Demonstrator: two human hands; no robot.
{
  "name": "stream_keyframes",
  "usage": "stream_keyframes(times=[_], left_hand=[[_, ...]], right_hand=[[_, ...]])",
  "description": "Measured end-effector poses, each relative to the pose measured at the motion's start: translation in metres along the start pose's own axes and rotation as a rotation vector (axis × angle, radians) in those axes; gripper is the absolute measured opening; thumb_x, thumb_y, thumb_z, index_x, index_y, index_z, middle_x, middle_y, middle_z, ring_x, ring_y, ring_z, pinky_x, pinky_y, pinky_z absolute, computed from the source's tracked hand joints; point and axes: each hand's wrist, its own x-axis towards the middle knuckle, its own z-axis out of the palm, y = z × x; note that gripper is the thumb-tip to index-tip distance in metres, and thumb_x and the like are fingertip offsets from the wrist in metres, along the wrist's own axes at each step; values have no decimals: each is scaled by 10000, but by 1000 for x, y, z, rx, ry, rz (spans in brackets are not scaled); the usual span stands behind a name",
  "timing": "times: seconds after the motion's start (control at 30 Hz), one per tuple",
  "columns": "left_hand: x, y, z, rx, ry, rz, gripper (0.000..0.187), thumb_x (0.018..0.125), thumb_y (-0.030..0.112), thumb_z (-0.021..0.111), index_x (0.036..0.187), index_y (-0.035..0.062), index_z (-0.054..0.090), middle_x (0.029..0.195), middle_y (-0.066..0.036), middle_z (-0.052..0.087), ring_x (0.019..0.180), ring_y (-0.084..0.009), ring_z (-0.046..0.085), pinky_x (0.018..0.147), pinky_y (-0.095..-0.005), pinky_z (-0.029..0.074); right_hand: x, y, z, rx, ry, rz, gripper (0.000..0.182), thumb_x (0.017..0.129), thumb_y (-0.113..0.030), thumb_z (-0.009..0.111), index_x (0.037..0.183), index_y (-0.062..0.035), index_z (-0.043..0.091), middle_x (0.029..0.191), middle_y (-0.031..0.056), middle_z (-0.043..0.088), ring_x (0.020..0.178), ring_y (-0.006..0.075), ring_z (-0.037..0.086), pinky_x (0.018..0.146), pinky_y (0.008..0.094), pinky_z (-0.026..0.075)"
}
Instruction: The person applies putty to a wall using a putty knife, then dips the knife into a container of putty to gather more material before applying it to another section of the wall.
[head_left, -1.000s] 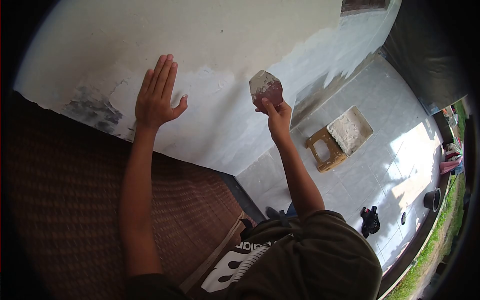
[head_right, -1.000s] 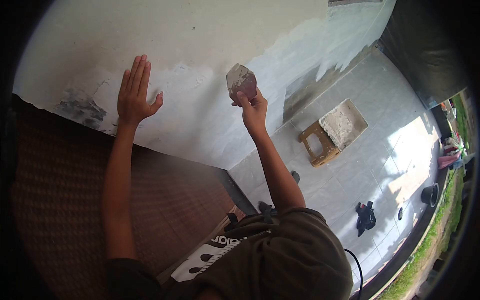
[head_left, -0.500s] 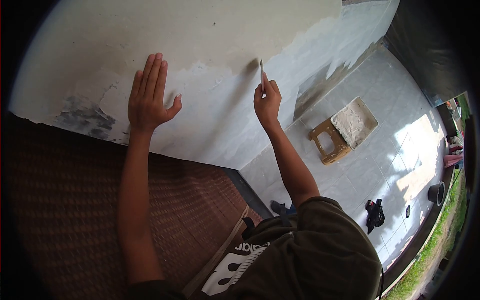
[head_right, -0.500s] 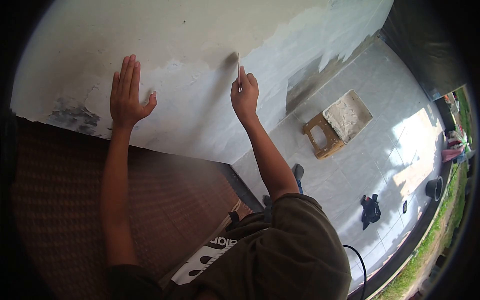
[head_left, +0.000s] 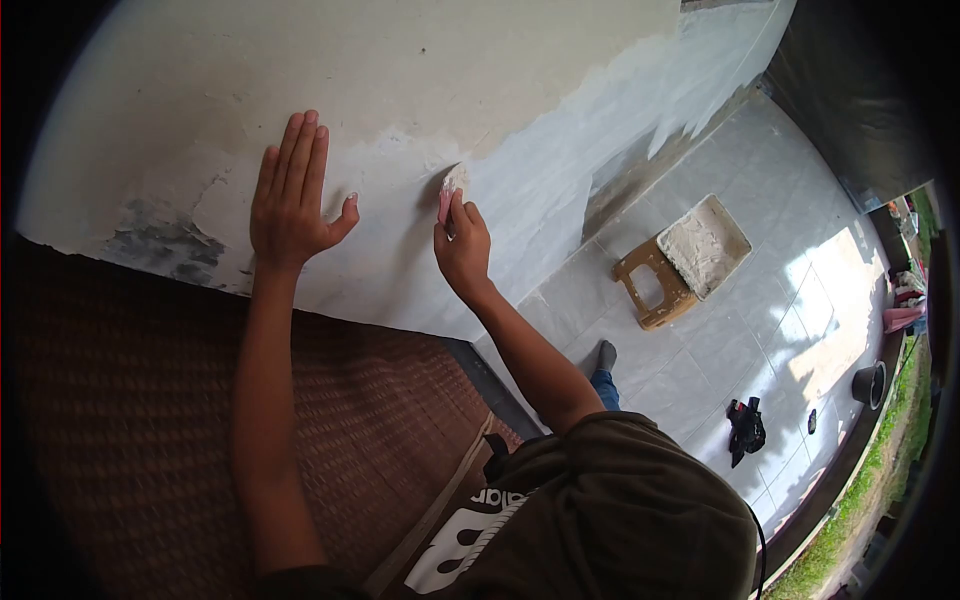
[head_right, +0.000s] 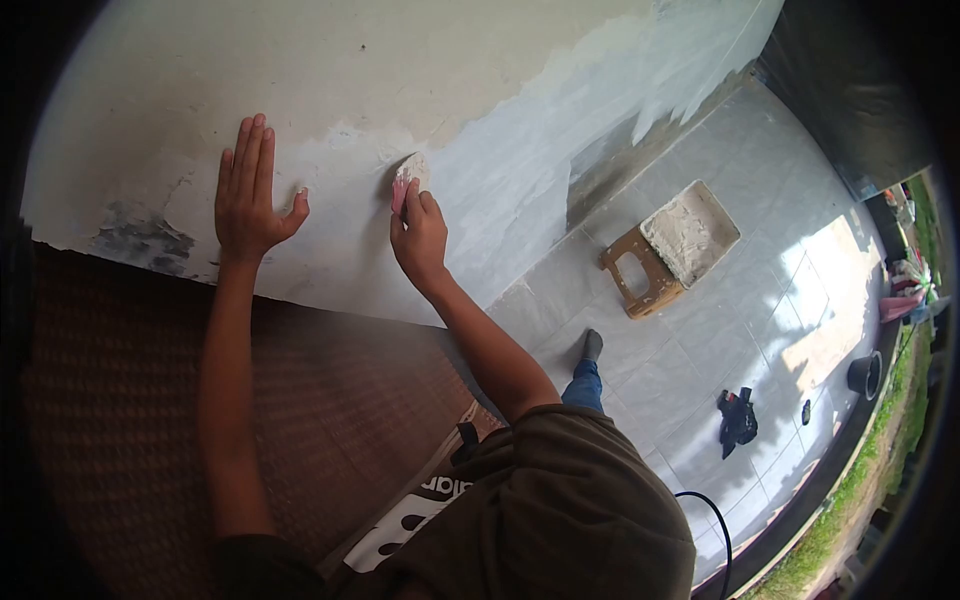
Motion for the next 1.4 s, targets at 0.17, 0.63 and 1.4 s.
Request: stream_keyframes(times=[0.17,0.63,1.4], left_hand=[[-1,0,0,-4,-1,-1,726,829,355,583,1458,9,474,1553,-114,445,1472,-217,371,1240,-397,200],[0,0,0,-9,8,11,734,829,352,592,1463,5,465,1559,-118,434,1474,-218,367,1240,-400,205],[0,1,1,16,-16,6,722,841,354,576,1459,-3,464,1558,-124,434,1474,-224,367,1241,-396,196]], right_hand=[[20,-19,-40,146,69,7,552,804,112,612,1346,17,583,737,81,458,643,165,495,585,296,452],[1,-54,1,190,-20,163,430,807,44,660,1233,61,608,785,102,515,624,196,534,574,344,450],[75,17,-5,-87,158,53,556,797,62,663,1335,103,530,815,119,528,710,268,545,623,380,455]])
